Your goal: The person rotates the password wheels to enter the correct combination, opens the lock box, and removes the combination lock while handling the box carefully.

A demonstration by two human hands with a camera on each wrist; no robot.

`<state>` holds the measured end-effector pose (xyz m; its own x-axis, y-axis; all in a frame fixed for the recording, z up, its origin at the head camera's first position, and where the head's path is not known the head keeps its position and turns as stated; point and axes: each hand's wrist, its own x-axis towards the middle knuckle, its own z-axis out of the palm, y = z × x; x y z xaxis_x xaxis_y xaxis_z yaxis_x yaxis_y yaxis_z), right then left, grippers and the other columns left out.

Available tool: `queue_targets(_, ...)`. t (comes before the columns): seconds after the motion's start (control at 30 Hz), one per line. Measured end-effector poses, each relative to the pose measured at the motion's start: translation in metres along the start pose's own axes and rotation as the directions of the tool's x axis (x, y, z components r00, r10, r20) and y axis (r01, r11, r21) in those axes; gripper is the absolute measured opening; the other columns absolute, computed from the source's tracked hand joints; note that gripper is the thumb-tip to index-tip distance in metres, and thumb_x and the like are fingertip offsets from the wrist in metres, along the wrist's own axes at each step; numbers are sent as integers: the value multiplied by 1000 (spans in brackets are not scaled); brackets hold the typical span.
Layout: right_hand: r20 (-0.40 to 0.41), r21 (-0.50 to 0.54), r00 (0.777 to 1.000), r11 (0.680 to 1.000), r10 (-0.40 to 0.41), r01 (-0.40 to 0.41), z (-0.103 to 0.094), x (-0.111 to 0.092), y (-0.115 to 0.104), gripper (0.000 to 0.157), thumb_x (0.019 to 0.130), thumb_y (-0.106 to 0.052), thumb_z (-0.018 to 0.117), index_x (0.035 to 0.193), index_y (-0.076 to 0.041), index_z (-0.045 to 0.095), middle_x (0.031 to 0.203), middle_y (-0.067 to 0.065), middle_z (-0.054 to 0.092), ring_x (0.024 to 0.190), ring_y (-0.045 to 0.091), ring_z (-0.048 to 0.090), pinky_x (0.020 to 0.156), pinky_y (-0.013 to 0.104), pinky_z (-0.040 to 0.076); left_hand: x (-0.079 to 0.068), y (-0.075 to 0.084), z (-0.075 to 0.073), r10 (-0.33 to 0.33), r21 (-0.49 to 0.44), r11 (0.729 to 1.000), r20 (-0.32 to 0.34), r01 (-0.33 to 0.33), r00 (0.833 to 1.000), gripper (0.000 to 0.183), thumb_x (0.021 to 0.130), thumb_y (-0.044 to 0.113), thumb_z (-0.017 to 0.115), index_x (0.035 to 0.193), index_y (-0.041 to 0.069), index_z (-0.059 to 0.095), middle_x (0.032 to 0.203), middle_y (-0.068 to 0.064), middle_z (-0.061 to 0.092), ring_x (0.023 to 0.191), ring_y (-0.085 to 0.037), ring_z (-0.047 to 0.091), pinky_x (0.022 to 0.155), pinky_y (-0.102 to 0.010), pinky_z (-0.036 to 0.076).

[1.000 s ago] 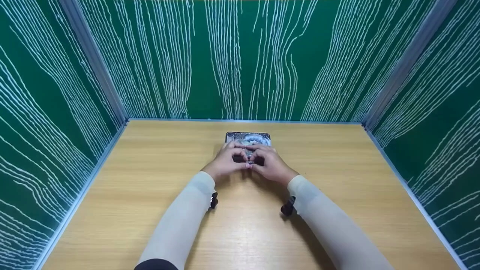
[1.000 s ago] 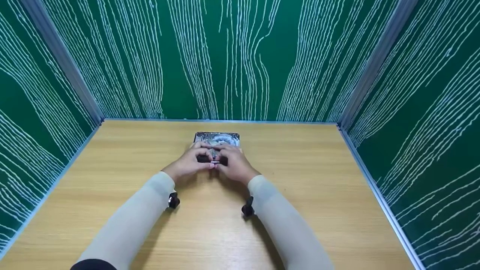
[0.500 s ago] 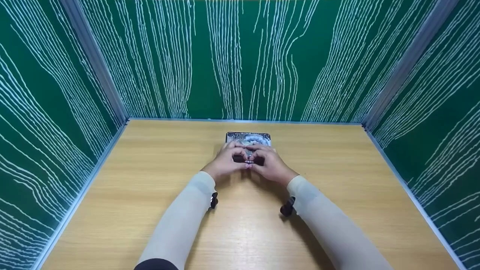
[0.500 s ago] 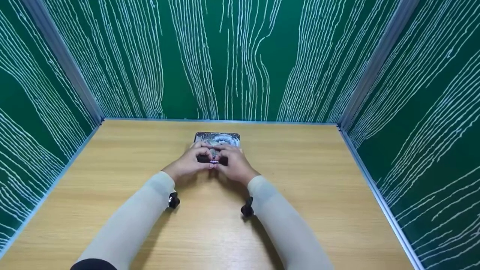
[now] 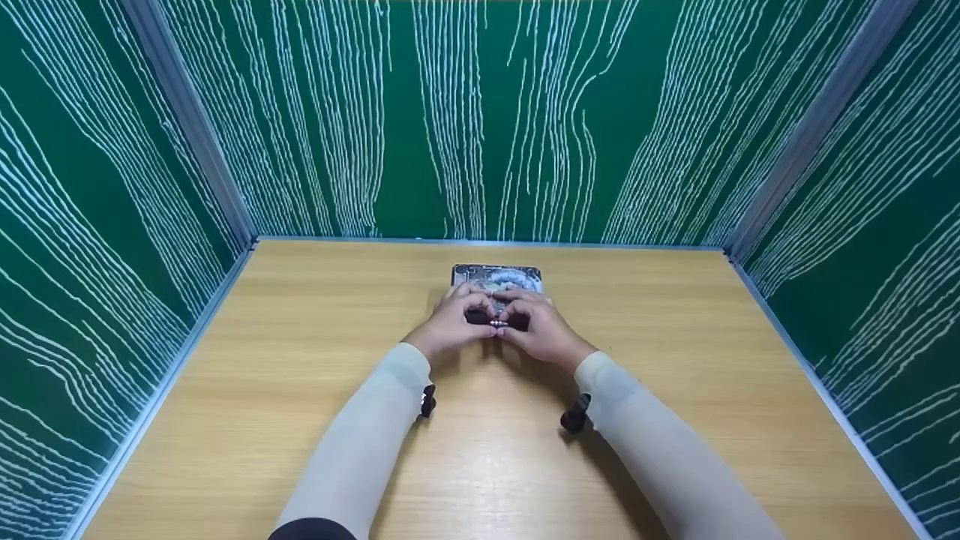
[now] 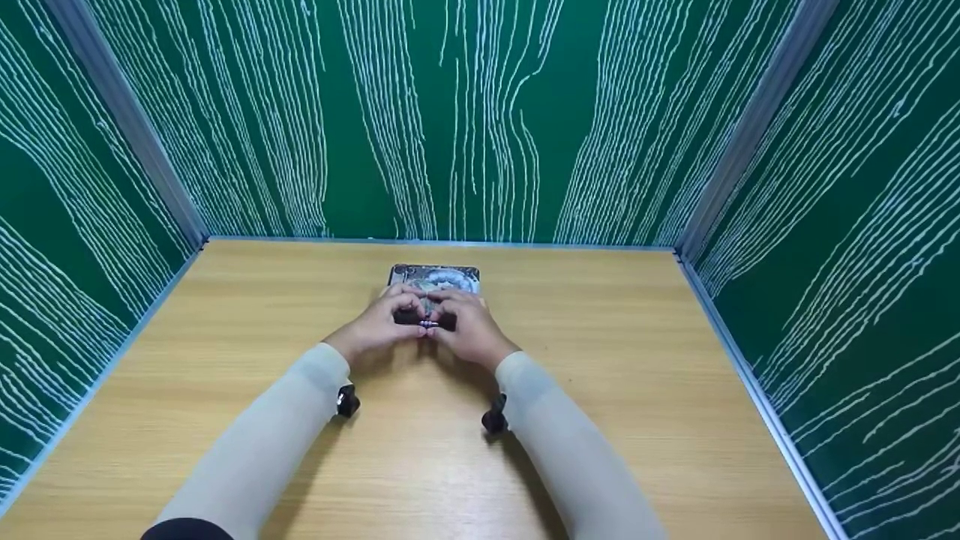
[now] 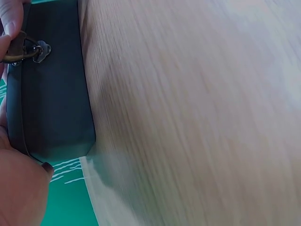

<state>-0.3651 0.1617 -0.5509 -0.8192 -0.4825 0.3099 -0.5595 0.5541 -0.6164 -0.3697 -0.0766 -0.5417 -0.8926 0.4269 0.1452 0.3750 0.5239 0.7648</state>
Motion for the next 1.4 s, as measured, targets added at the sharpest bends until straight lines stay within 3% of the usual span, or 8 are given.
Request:
queue_targets(0.2,4,3,1000,1000,13,-13,0,0,1,13,99,-17,88,108,-15,78,168,9,63,164,42,49,141,72,17,2,-1,1,4,3,1000,-4,-4,1000,20,95,26,91,107,16,78,165,-11,55,168,-40,32,142,-65,18)
queue_targets(0.7,11,-3,999,999,35,-35,0,1,1,12,101,-20,86,109,-15,78,168,7,62,165,39,48,142,67,18,-1,2,0,-15,5,1000,-10,15,1000,19,95,27,91,107,19,78,162,-7,56,166,-38,34,142,-63,21)
queue_targets(1.07,6,-5,1000,1000,-5,5,-1,1,0,12,100,-17,87,107,-15,77,166,9,64,161,42,52,139,70,26,-1,0,1,17,-4,1000,-21,-17,1000,17,95,23,90,103,15,78,160,-10,58,163,-37,37,141,-61,23)
queue_targets(1.4,12,0,1000,1000,12,-12,-2,1,0,12,100,-18,86,107,-15,76,168,8,63,163,42,50,140,70,23,0,-1,1,9,-2,1000,-20,-9,1000,19,95,27,90,106,16,79,160,-8,57,163,-36,38,142,-59,24)
